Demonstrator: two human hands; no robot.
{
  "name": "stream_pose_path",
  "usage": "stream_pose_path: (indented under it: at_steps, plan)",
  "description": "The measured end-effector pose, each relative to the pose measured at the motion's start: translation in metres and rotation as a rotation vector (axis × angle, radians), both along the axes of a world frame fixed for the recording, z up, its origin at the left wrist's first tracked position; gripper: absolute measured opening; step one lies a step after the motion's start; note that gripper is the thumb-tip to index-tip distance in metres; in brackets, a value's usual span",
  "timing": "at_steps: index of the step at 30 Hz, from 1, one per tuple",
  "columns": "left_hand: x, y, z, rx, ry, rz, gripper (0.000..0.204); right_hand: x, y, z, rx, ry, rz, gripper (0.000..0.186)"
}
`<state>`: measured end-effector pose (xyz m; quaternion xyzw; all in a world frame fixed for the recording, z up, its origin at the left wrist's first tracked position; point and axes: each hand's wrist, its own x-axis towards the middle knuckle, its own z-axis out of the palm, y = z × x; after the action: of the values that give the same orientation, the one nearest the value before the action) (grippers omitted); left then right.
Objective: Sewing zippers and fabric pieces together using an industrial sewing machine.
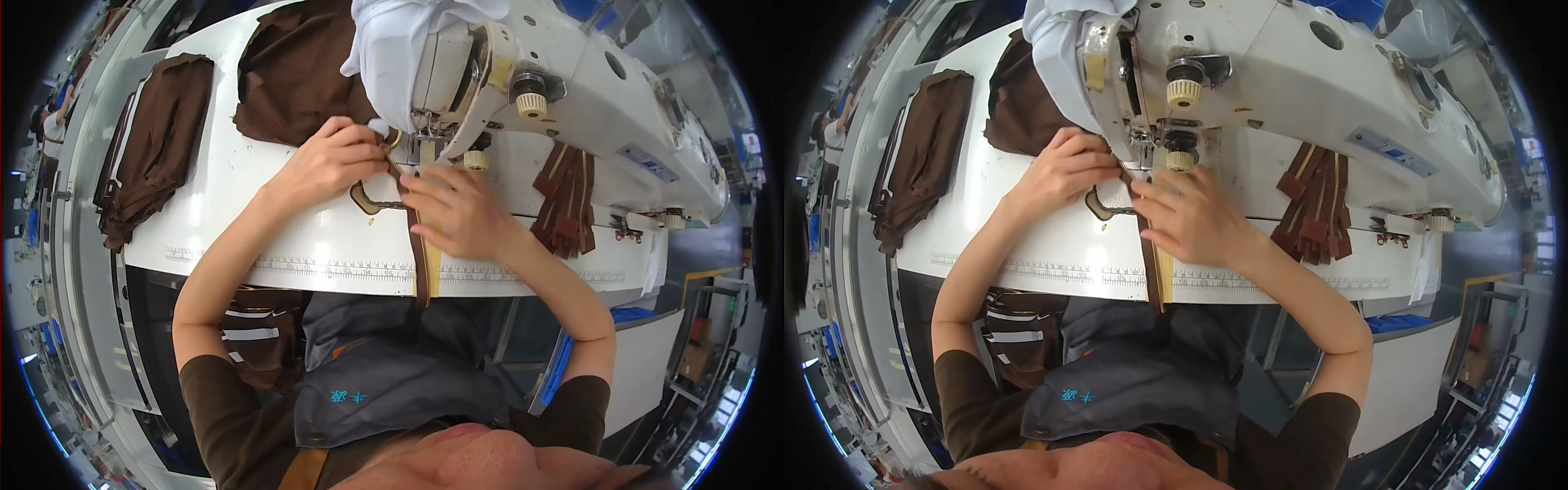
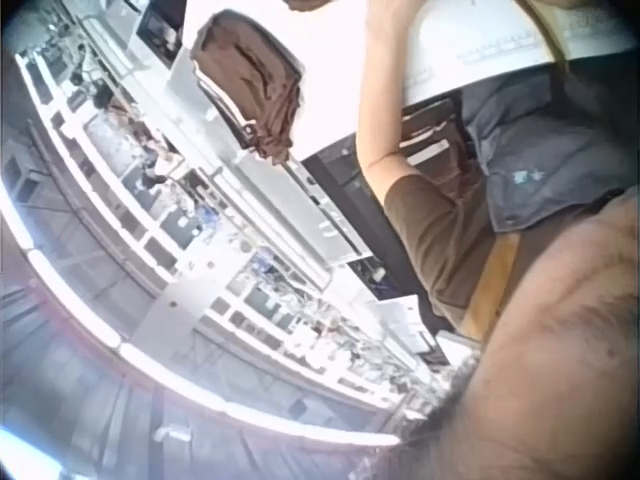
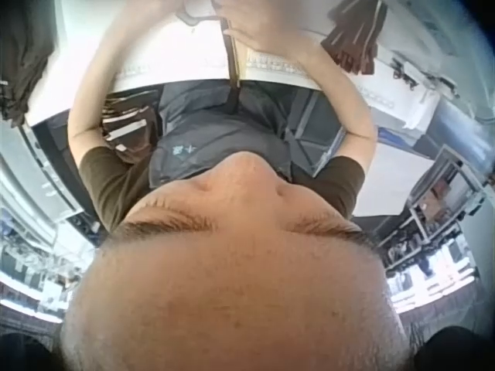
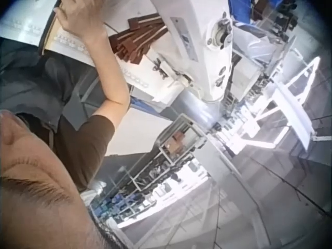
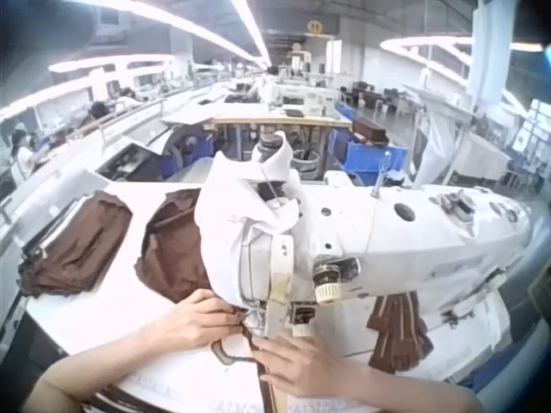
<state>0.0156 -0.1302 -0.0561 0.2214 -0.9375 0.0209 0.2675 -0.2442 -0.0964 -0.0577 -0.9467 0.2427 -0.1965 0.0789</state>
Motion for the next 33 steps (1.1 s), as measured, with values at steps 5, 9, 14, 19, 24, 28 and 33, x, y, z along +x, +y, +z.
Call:
stream_pose_path:
  at_steps: [5, 9, 14, 19, 24, 28, 33]
  plan:
    - [-0.010, -0.024, -0.004, -0.020, -0.056, 0.142, 0.033, 0.001, -0.016, -0.012, 0.082, -0.044, -0.135, 0.040]
    - [-0.013, -0.021, -0.011, 0.162, -0.017, 0.241, 0.041, 0.006, -0.018, -0.009, -0.002, -0.004, -0.191, 0.043]
    - [-0.006, -0.032, 0.024, 0.559, 0.362, 0.270, 0.031, 0.001, -0.011, -0.007, 0.000, 0.039, -0.221, 0.050]
    - [0.059, -0.151, 0.035, -0.511, -0.327, 0.587, 0.038, 0.001, -0.006, -0.013, 0.006, 0.106, -0.235, 0.051]
    - [0.084, -0.210, 0.031, -0.437, -0.333, 0.392, 0.039, 0.007, -0.005, -0.014, -0.041, 0.010, -0.205, 0.048]
    - [0.087, -0.158, 0.162, -0.346, -0.170, 0.416, 0.011, -0.001, -0.002, -0.013, -0.063, -0.018, -0.219, 0.043]
    - [0.019, 0.009, 0.170, -0.425, -0.372, 0.319, 0.015, -0.005, -0.006, -0.021, -0.242, -0.144, -0.225, 0.036]
